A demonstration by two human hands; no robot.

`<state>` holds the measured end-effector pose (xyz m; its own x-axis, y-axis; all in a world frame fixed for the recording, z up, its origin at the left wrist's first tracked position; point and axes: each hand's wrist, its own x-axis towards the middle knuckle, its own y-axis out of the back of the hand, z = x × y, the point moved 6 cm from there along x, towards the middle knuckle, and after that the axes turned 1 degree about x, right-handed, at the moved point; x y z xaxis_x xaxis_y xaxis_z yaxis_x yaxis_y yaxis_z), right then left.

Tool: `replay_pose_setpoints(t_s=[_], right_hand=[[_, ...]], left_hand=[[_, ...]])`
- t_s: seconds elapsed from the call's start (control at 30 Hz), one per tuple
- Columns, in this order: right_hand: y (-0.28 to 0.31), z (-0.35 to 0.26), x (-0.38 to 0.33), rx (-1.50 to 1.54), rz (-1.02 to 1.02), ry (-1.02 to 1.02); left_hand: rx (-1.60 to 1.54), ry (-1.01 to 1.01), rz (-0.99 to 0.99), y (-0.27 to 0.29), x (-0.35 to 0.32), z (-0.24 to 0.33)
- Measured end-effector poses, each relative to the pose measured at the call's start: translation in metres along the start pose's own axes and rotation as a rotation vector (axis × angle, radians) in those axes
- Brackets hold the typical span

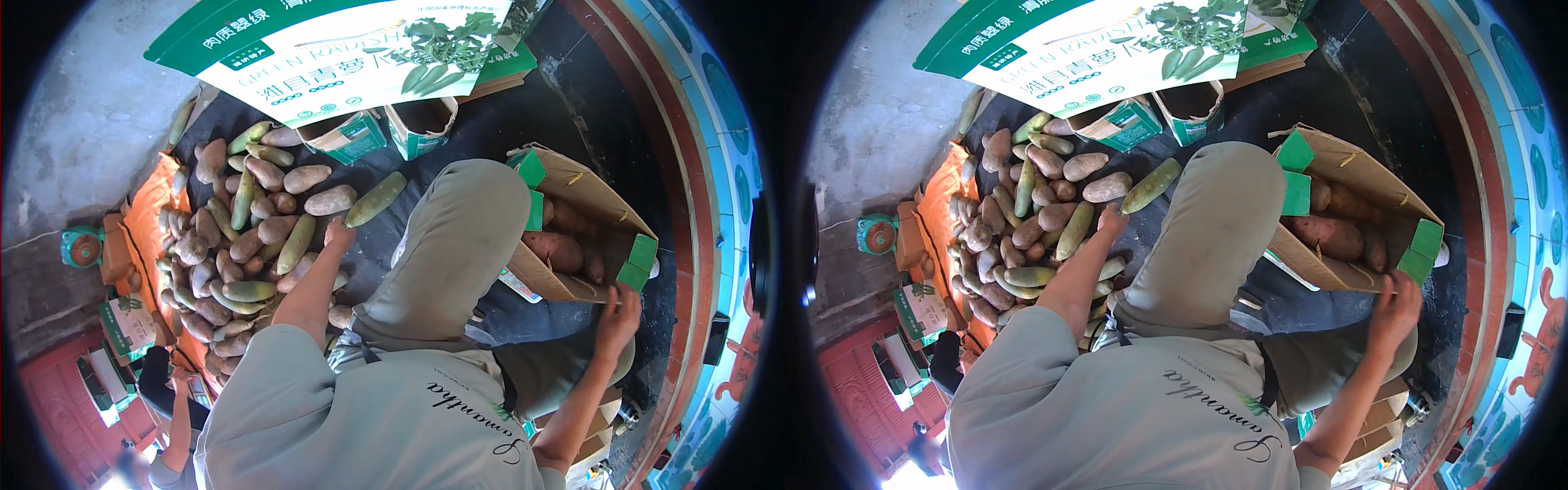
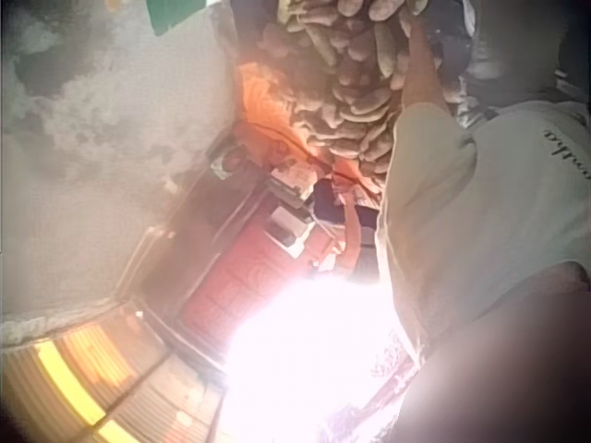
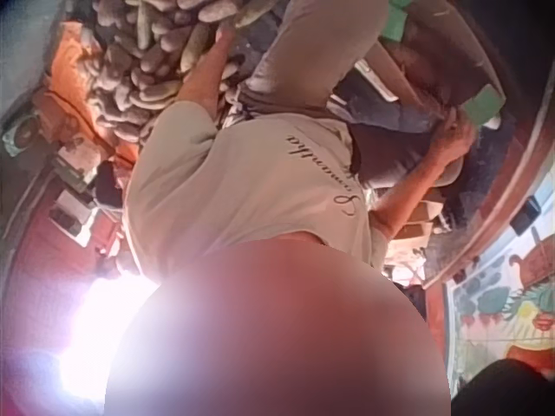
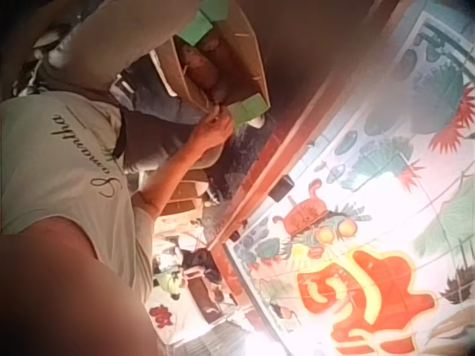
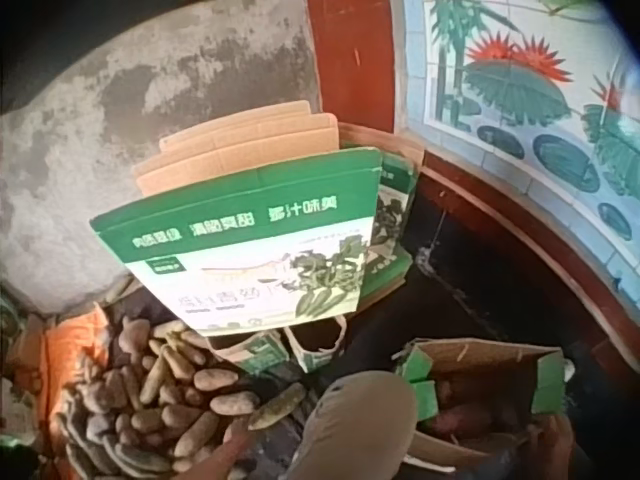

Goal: The person sorts radishes by hand, separating them by quality and size into different boxes placed on a scale for packaging.

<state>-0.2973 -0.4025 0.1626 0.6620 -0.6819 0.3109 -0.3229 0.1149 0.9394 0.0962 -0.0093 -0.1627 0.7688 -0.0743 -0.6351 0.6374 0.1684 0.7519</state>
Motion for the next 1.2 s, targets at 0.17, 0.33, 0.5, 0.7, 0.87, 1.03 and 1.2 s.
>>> replay_pose_setpoints(t_s=[0.17,0.33,0.5,0.7,0.87,1.03,1.2], right_hand=[[0.034,0.086,-0.012,-0.086,0.043,-0.194],[0.028,0.152,-0.046,0.029,-0.029,-0.467],[0.02,0.15,-0.044,0.052,-0.101,-0.497],[0.011,0.145,-0.039,0.061,-0.159,-0.487],[0.009,0.137,-0.037,0.033,-0.164,-0.494],[0.012,0.116,-0.025,-0.048,-0.138,-0.374],[0.013,0.117,-0.022,-0.008,-0.1,-0.435]], left_hand=[[0.033,0.018,-0.005,-0.012,0.019,0.012],[0.05,-0.029,-0.044,-0.023,0.027,0.019],[0.083,0.098,-0.118,-0.039,0.025,0.023],[-0.026,0.202,-0.253,-0.052,0.02,0.031],[-0.117,0.114,-0.292,-0.047,0.002,0.055],[-0.334,-0.003,-0.355,-0.039,0.014,0.068],[-0.639,0.02,-0.315,-0.032,0.024,0.068]])
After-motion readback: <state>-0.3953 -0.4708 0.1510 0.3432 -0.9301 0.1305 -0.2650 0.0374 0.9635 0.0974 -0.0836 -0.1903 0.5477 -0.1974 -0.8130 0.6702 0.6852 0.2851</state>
